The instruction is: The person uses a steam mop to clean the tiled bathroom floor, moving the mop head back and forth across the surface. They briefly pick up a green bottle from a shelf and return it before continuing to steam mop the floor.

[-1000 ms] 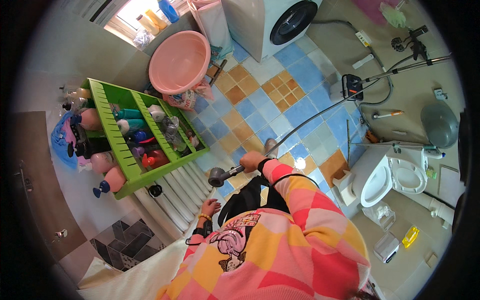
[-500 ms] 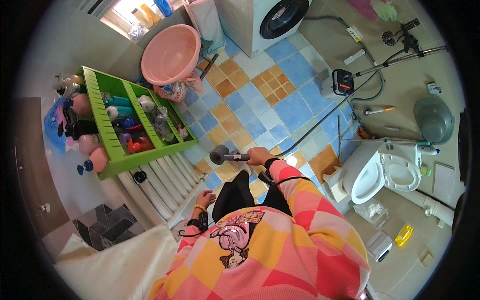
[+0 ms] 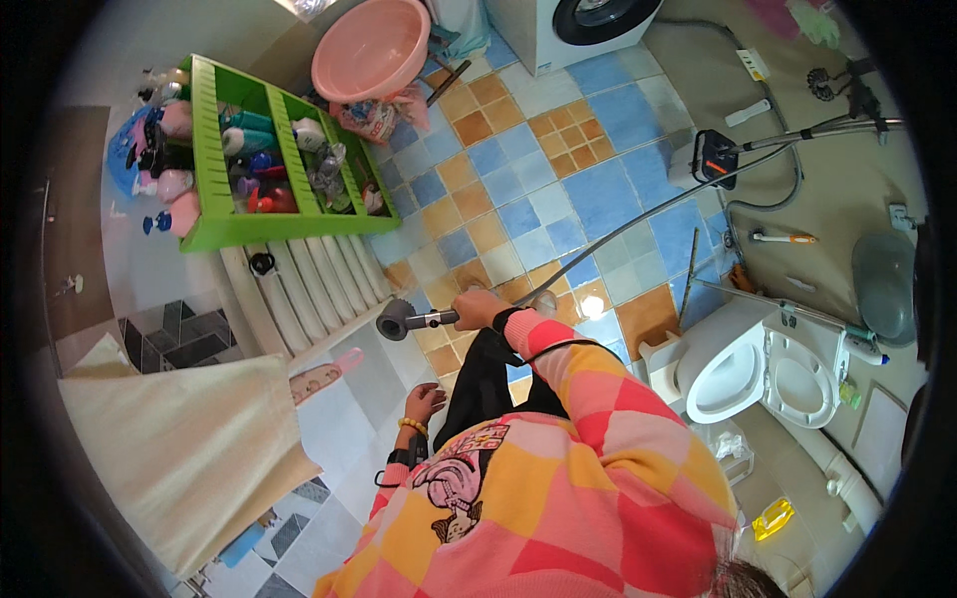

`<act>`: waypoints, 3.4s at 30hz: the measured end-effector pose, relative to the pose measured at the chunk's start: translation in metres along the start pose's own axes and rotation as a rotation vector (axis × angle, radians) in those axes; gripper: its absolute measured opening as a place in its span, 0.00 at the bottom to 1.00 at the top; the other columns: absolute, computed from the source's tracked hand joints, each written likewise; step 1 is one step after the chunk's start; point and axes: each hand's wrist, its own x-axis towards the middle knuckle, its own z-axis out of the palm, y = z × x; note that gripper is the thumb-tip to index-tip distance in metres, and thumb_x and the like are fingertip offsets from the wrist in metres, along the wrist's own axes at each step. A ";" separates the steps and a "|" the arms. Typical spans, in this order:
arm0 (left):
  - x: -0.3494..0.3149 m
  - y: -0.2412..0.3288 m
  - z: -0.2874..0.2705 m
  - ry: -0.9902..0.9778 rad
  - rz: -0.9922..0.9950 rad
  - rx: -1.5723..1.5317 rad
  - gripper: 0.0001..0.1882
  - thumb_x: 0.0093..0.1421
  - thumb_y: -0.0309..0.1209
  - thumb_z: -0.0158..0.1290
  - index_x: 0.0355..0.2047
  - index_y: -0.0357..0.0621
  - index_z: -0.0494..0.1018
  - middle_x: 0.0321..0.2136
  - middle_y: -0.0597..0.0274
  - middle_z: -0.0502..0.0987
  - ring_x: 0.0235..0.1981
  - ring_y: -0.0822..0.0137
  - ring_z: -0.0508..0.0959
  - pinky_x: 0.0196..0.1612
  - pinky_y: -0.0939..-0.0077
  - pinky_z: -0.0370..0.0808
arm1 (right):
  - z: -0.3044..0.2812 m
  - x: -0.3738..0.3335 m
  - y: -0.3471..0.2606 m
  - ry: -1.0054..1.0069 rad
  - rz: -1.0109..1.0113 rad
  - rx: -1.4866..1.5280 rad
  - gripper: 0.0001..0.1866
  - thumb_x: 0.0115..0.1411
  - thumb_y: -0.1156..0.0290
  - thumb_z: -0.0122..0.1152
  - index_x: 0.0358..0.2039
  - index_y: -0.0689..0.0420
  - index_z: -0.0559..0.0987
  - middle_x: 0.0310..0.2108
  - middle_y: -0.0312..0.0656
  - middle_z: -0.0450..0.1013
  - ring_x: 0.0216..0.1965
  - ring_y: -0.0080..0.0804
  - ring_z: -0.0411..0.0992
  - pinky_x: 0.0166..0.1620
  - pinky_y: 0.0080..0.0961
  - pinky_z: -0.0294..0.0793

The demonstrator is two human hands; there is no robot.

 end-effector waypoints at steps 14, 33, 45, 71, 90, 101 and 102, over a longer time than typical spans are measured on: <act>-0.023 -0.082 -0.035 0.014 -0.021 -0.068 0.15 0.64 0.30 0.46 0.49 0.38 0.68 0.38 0.54 0.78 0.39 0.63 0.79 0.40 0.71 0.78 | 0.084 -0.004 -0.029 -0.187 -0.112 -0.152 0.13 0.42 0.60 0.63 0.27 0.55 0.81 0.26 0.49 0.77 0.30 0.51 0.76 0.34 0.43 0.75; -0.018 -0.157 -0.107 -0.030 -0.006 -0.052 0.13 0.63 0.28 0.46 0.47 0.38 0.69 0.36 0.54 0.78 0.37 0.61 0.80 0.38 0.70 0.79 | 0.130 -0.021 -0.044 -0.196 -0.011 -0.084 0.15 0.42 0.60 0.63 0.26 0.58 0.81 0.26 0.53 0.76 0.30 0.54 0.75 0.34 0.43 0.74; -0.005 -0.155 -0.110 -0.088 0.029 0.035 0.12 0.63 0.27 0.46 0.46 0.39 0.70 0.35 0.55 0.78 0.34 0.63 0.80 0.36 0.72 0.79 | 0.115 -0.098 0.020 -0.046 0.360 -0.081 0.18 0.46 0.57 0.61 0.33 0.57 0.82 0.33 0.53 0.77 0.37 0.51 0.76 0.41 0.43 0.75; 0.002 -0.098 -0.074 -0.067 0.001 0.223 0.12 0.62 0.28 0.46 0.46 0.39 0.70 0.35 0.53 0.79 0.34 0.62 0.80 0.36 0.70 0.79 | 0.059 -0.214 0.103 0.357 0.630 0.142 0.16 0.43 0.58 0.61 0.31 0.52 0.81 0.28 0.49 0.77 0.33 0.50 0.76 0.38 0.41 0.75; 0.024 -0.007 0.001 -0.107 0.039 0.331 0.12 0.64 0.29 0.46 0.46 0.41 0.70 0.34 0.53 0.79 0.32 0.61 0.80 0.34 0.69 0.79 | -0.048 -0.242 0.160 0.654 0.507 0.199 0.13 0.46 0.59 0.63 0.30 0.52 0.77 0.25 0.48 0.75 0.31 0.50 0.74 0.35 0.41 0.72; 0.045 0.054 0.027 -0.126 0.061 0.437 0.12 0.63 0.30 0.46 0.45 0.41 0.71 0.33 0.54 0.79 0.29 0.62 0.80 0.32 0.69 0.78 | -0.077 -0.309 0.190 1.104 0.514 0.492 0.21 0.51 0.50 0.67 0.34 0.55 0.79 0.18 0.41 0.70 0.21 0.34 0.70 0.28 0.31 0.69; 0.049 0.061 0.030 -0.151 0.062 0.440 0.12 0.63 0.30 0.47 0.45 0.42 0.71 0.33 0.54 0.80 0.28 0.62 0.80 0.31 0.70 0.77 | -0.076 -0.316 0.190 1.123 0.548 0.597 0.22 0.50 0.48 0.67 0.33 0.55 0.79 0.19 0.42 0.72 0.23 0.36 0.71 0.30 0.32 0.69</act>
